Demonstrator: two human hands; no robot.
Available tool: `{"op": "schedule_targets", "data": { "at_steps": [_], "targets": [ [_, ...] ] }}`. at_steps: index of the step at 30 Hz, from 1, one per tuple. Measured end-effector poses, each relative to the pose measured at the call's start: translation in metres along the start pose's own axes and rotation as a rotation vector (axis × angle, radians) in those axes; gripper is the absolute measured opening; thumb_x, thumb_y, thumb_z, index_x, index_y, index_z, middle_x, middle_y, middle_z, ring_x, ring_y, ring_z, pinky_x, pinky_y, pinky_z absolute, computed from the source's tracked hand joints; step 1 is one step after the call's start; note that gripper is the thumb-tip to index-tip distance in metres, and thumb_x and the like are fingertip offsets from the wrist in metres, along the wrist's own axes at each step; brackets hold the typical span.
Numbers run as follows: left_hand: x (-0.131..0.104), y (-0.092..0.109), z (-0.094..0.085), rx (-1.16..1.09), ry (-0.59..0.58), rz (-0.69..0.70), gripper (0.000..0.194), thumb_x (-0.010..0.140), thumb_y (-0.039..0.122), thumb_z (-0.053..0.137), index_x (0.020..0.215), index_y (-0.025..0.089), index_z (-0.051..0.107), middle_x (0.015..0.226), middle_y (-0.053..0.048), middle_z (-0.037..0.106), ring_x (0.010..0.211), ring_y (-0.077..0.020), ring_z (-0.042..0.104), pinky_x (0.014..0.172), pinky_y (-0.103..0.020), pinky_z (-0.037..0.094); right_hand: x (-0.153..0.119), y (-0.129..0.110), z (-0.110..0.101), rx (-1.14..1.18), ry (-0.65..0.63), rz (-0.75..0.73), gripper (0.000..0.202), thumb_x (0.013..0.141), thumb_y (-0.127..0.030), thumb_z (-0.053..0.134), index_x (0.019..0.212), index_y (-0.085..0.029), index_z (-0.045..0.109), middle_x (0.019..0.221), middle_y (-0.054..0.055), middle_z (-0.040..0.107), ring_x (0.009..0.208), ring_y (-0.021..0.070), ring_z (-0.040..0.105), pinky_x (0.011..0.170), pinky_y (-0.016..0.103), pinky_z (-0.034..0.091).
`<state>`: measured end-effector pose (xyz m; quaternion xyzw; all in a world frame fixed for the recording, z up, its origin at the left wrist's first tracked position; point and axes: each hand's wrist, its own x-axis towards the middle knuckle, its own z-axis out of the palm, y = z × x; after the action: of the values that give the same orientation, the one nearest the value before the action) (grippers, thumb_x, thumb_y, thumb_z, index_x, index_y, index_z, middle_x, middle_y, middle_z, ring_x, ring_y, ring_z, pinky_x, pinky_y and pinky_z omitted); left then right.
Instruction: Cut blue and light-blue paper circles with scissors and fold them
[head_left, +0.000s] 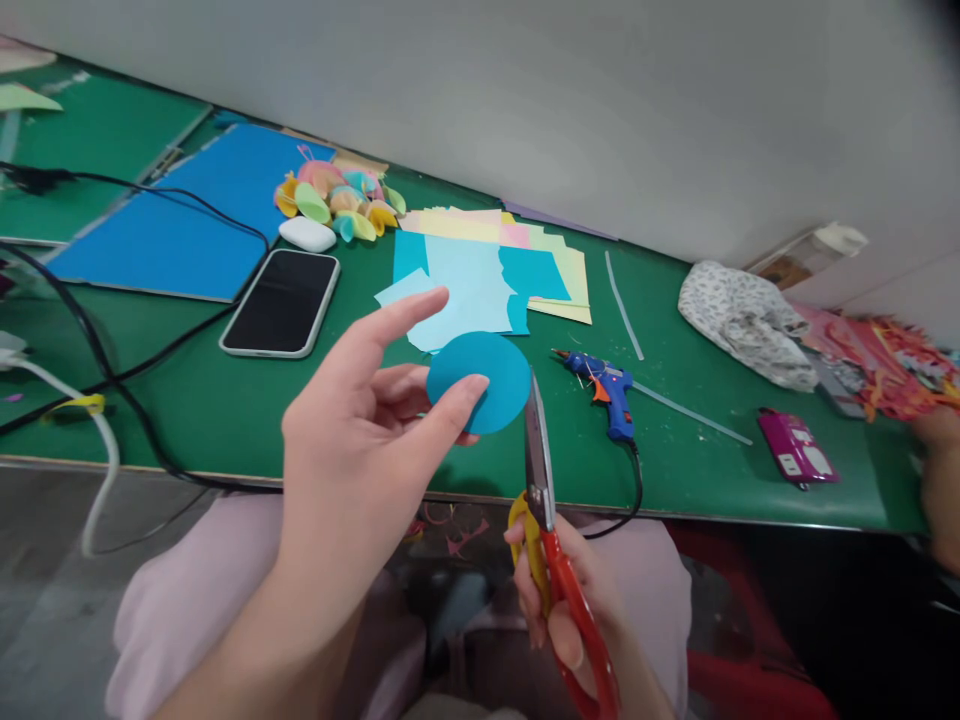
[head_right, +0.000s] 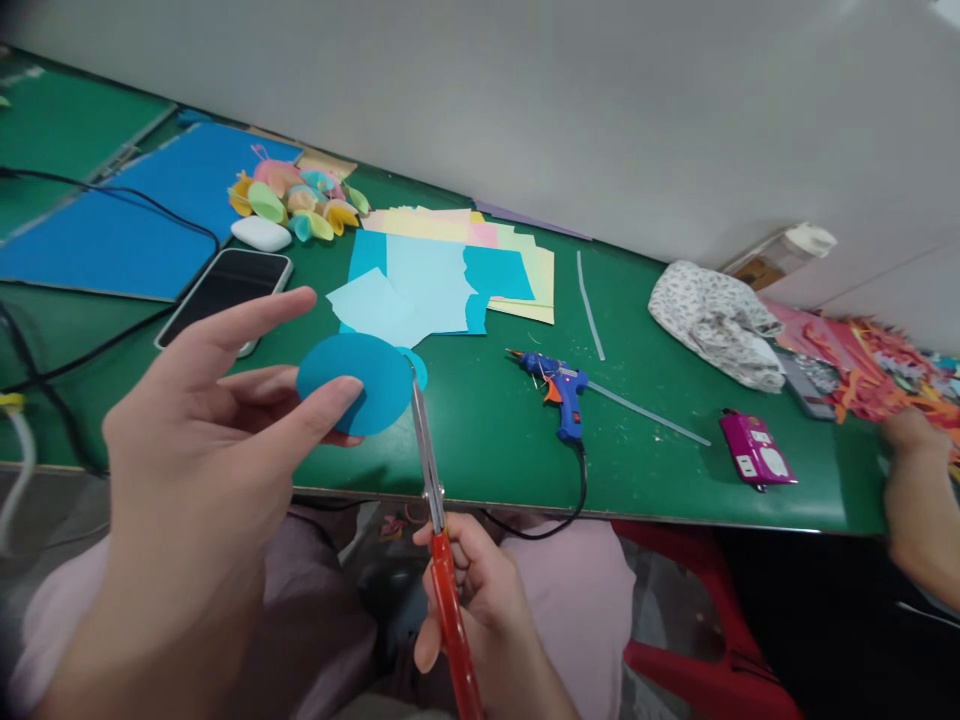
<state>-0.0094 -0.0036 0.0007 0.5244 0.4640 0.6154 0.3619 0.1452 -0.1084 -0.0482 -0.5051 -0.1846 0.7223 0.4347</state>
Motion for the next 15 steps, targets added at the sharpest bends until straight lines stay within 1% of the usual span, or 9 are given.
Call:
{"op": "schedule_targets", "data": {
  "at_steps": [3,8,11,13,15],
  "targets": [
    [0.0008,-0.0003,-0.001,0.006,0.001,-0.005,0.054,0.068,0.022,0.079,0.12,0.033,0.064,0.062,0.007,0.051,0.05,-0.0041,0.052,0.051,-0.019,0.061,0.0016,-0.0005,-0.0016,-0.023,-0.022,0.02,0.043,0.065,-0.055,0.072,0.087,-0.019,0.064,0.047,-0.008,0.048,0.035,0.0099,0.055,0.033,0.015,0.028],
    [0.0019,-0.0011,-0.0012,0.018,0.021,0.0,0.053,0.069,0.022,0.079,0.119,0.034,0.065,0.062,0.008,0.056,0.05,-0.0046,0.056,0.051,-0.018,0.061,0.0021,0.0052,-0.0075,-0.055,-0.056,0.004,0.041,0.068,-0.05,0.075,0.092,-0.02,0.061,0.051,-0.008,0.049,0.038,0.0091,0.056,0.035,0.015,0.029],
    [0.0022,-0.0015,0.0006,-0.008,0.03,0.011,0.053,0.069,0.022,0.079,0.118,0.033,0.065,0.062,0.008,0.06,0.051,-0.0052,0.059,0.051,-0.017,0.061,0.0029,0.0088,-0.0098,-0.044,-0.041,0.013,0.039,0.07,-0.05,0.071,0.092,-0.019,0.062,0.05,-0.008,0.048,0.038,0.01,0.056,0.035,0.016,0.028],
    [0.0021,-0.0014,0.0025,-0.049,0.002,0.008,0.054,0.068,0.021,0.079,0.119,0.033,0.064,0.061,0.009,0.062,0.051,-0.0059,0.061,0.052,-0.018,0.062,0.0039,0.0085,-0.009,-0.045,-0.045,0.025,0.04,0.071,-0.053,0.07,0.091,-0.019,0.062,0.048,-0.008,0.047,0.036,0.0104,0.055,0.033,0.017,0.028],
    [0.0015,-0.0008,0.0042,-0.086,-0.038,-0.006,0.055,0.068,0.021,0.08,0.12,0.032,0.064,0.062,0.01,0.065,0.05,-0.0065,0.063,0.053,-0.019,0.062,0.0048,0.0054,-0.006,-0.043,-0.042,0.04,0.045,0.067,-0.056,0.071,0.09,-0.018,0.063,0.046,-0.007,0.049,0.035,0.0108,0.054,0.033,0.017,0.028]
  ]
}}
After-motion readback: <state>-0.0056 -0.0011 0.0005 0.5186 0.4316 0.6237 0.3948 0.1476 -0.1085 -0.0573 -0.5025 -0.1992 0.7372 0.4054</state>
